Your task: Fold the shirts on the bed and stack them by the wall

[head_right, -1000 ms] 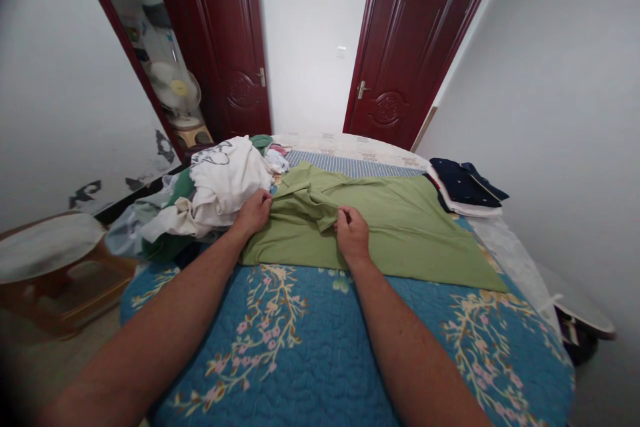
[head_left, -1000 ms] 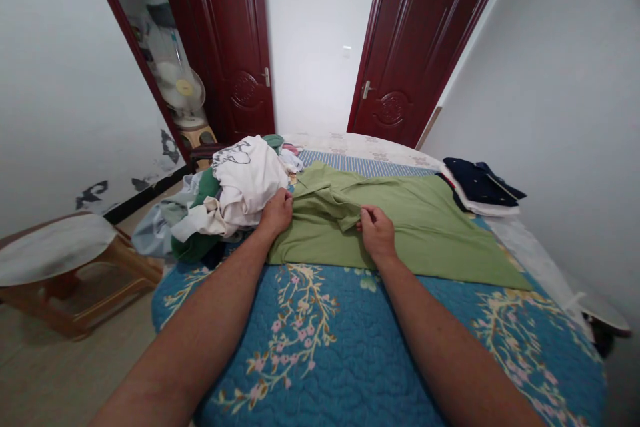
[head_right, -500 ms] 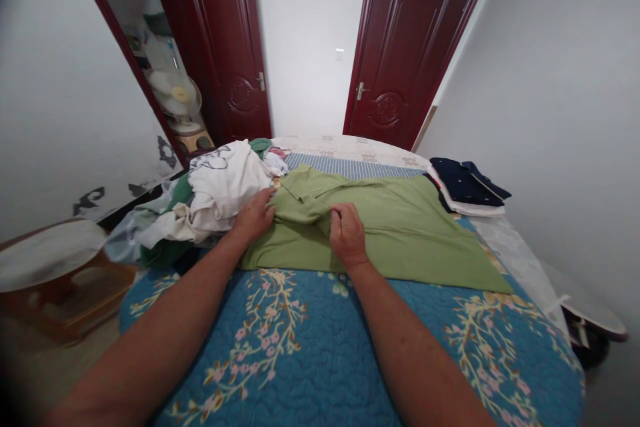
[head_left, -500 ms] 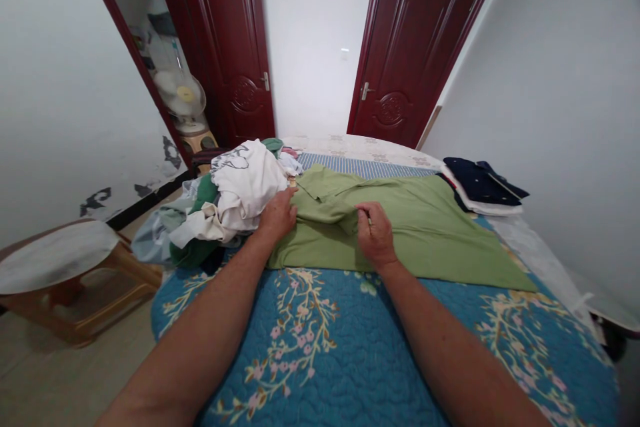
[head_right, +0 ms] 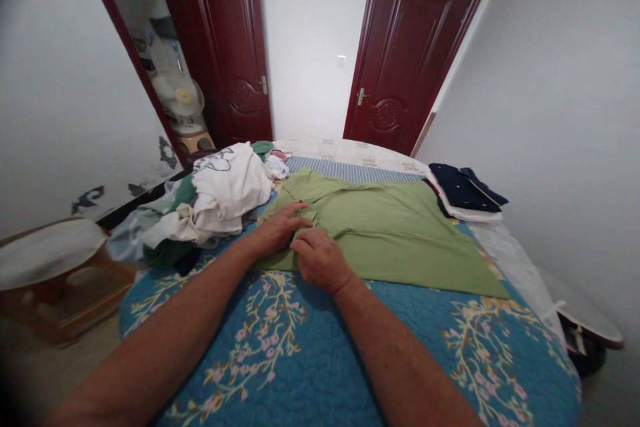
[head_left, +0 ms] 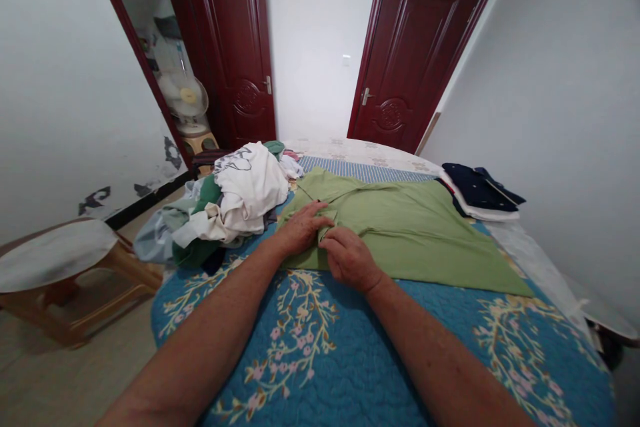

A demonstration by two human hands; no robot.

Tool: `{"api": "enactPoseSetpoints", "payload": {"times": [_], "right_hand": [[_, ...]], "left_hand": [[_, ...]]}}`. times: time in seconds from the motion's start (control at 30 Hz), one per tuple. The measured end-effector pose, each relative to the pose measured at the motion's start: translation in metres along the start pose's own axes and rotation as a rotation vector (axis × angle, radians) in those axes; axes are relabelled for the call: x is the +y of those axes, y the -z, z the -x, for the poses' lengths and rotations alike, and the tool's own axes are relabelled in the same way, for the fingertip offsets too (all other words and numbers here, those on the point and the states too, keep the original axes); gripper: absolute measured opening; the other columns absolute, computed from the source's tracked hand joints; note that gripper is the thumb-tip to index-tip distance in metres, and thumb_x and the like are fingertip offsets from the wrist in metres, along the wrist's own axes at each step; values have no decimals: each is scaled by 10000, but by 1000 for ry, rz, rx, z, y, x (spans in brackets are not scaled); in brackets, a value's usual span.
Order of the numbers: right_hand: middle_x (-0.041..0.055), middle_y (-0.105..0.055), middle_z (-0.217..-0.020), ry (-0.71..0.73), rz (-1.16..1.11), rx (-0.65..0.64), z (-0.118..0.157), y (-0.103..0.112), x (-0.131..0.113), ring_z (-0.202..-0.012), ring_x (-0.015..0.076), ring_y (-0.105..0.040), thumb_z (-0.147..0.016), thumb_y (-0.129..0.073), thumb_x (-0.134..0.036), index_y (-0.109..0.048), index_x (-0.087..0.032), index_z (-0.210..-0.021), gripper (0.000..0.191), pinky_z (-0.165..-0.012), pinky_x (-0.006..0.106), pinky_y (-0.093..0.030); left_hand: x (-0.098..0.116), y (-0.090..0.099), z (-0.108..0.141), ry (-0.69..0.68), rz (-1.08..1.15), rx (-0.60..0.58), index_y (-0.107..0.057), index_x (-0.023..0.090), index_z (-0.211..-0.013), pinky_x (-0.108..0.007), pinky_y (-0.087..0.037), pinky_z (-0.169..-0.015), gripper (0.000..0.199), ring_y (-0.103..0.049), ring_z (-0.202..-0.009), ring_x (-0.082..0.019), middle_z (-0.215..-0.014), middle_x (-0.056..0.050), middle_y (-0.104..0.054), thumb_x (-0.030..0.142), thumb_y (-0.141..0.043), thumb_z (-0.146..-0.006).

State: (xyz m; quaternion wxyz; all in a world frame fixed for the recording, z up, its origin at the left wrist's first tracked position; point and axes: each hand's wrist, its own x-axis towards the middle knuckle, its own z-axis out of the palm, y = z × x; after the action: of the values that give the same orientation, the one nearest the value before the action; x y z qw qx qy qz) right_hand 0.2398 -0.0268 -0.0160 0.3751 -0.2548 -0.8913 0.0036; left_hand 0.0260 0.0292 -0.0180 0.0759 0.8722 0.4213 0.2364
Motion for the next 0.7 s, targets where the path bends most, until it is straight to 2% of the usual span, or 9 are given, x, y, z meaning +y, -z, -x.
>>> {"api": "enactPoseSetpoints", "payload": {"times": [0.1, 0.2, 0.3, 0.4, 0.47, 0.6, 0.7], "right_hand": [[92, -691, -1015, -35, -25, 28, 1, 0, 3, -975, 253, -622, -888, -538, -151, -728, -250, -1016, 249, -922, 398, -552], [91, -698, -990, -163, -80, 217, 4, 2, 18, -982, 260, -639, -887, -518, -162, -716, -246, -1026, 256, -939, 411, -552], [95, -730, -1022, -412, -110, 443, 7, 6, 41, -1020, 269, -667, -904, -497, -222, -720, -231, -1063, 274, -979, 436, -549], [111, -768, -1076, -685, -155, 523, 13, 11, 64, -1033, 278, -690, -866, -504, -282, -742, -197, -1079, 331, -992, 445, -549], [109, -790, -1048, -790, -202, 446, 17, 14, 76, -990, 279, -706, -828, -503, -296, -759, -183, -1057, 362, -963, 434, -557], [93, -815, -999, -855, -180, 163, 22, 16, 87, -966, 259, -727, -800, -490, -264, -789, -186, -1004, 370, -926, 372, -556], [108, -824, -1126, -868, -129, 52, 22, 18, 88, -1093, 251, -733, -815, -500, -220, -812, -181, -1060, 399, -1012, 350, -530]], "left_hand": [[-7, -6, 1, 175, -25, 65, -575, 224, -1555, -518, -391, -1283, 658, -475, -1552, -323, -1670, -198, -489, 143, -662, -908], [-14, -6, 0, 331, -30, 76, -515, 172, -1583, -483, -437, -1242, 661, -571, -1462, -317, -1545, -209, -615, 272, -693, -954], [-20, -4, -3, 426, -59, 94, -566, 163, -1523, -448, -450, -1214, 550, -626, -1397, -305, -1486, -196, -668, 311, -648, -999], [-26, -2, -6, 500, -59, 91, -631, 183, -1447, -392, -471, -1165, 469, -672, -1318, -278, -1399, -162, -726, 305, -650, -994], [-29, -1, -7, 523, -46, 74, -694, 203, -1343, -367, -496, -1107, 390, -705, -1234, -268, -1279, -131, -774, 297, -682, -965], [-34, 1, -10, 546, -22, 78, -746, 219, -1022, -361, -520, -987, 149, -723, -1088, -272, -1071, -108, -794, 275, -615, -977], [-36, 6, -12, 565, 3, 145, -695, 213, -992, -369, -513, -929, 239, -703, -1044, -273, -1051, -119, -769, 291, -472, -1035]]}}
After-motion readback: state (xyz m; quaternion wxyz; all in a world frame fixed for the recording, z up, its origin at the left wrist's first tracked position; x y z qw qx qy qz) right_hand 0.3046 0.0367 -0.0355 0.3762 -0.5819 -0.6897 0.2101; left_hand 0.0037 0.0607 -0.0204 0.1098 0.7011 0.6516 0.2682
